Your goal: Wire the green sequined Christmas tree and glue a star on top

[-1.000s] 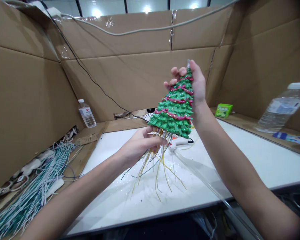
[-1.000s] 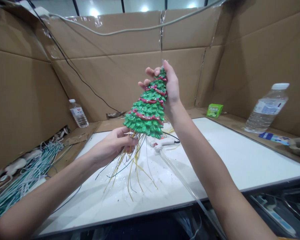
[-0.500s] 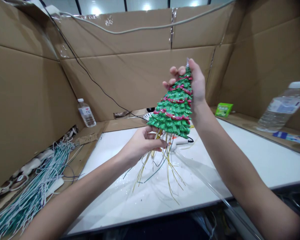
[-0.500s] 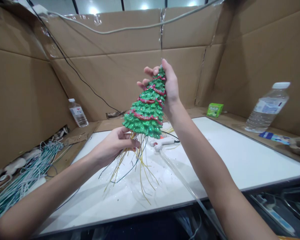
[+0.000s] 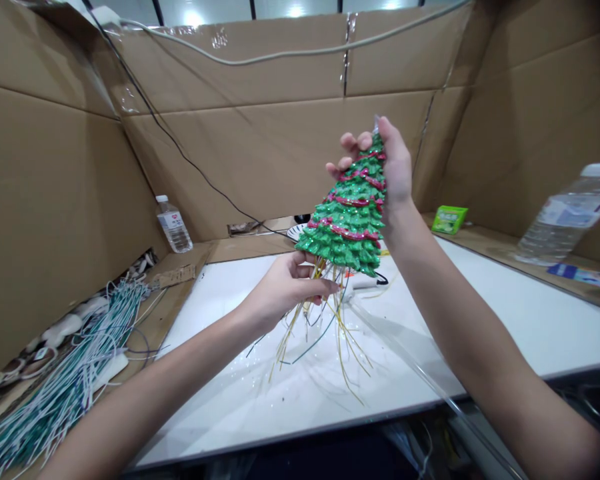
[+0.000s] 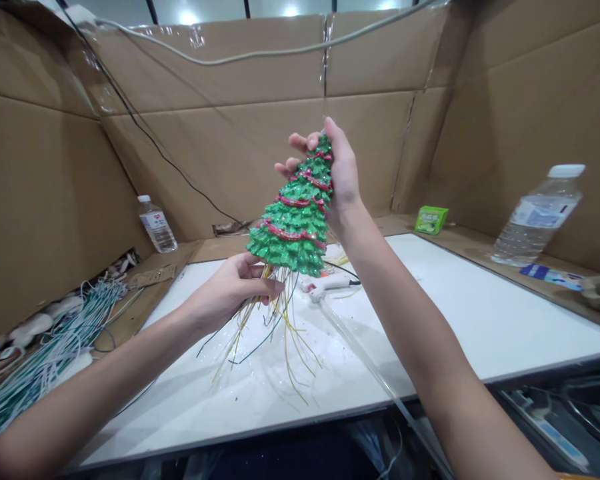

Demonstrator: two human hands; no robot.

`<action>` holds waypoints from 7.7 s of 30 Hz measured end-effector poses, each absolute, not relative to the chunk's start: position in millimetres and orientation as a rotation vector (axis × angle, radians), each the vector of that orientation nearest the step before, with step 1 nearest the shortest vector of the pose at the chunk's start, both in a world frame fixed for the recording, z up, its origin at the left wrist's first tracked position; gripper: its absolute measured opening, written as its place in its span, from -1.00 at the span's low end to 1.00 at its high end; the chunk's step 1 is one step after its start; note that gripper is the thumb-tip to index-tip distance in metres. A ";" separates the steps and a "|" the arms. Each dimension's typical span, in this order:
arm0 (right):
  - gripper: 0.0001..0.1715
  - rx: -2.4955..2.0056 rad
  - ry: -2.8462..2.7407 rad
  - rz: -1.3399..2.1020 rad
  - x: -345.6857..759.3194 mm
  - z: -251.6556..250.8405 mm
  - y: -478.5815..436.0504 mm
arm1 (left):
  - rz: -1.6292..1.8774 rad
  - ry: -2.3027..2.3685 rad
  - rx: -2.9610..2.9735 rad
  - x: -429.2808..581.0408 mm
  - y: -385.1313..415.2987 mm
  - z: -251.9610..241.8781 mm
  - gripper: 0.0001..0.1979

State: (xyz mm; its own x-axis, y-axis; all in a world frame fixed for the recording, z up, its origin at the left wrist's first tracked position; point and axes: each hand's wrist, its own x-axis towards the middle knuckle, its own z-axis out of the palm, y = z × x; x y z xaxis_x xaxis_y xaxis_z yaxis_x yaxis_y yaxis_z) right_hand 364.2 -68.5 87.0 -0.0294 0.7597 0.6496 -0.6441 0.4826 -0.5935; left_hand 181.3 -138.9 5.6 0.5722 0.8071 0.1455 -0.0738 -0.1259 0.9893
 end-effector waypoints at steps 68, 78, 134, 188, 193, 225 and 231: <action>-0.60 -0.361 -0.977 0.872 357.4 90.9 -78.2 | 1.065 0.874 1.828 172.5 -127.5 16.8 -0.64; -0.54 -0.373 -0.991 0.662 357.2 97.5 -96.8 | 1.106 0.683 1.836 158.2 -133.4 27.2 -0.27; -0.77 -0.512 -0.868 0.989 361.1 94.7 -79.0 | 1.962 0.779 2.675 167.9 -106.1 28.6 -0.15; -0.86 -0.383 -0.877 0.712 349.2 102.4 -120.3 | 0.899 0.416 1.684 160.8 -101.4 27.4 -0.30; -0.89 -0.362 -0.914 0.756 348.3 102.3 -119.8 | 0.897 0.340 1.683 161.5 -101.6 26.3 -0.16; -0.87 -0.175 -1.211 0.694 356.5 101.0 -115.2 | 1.660 0.744 2.249 162.2 -123.1 32.4 -0.02; -0.85 -0.126 -1.248 0.722 358.4 101.0 -115.0 | 1.842 0.776 2.445 161.9 -122.0 27.9 -0.06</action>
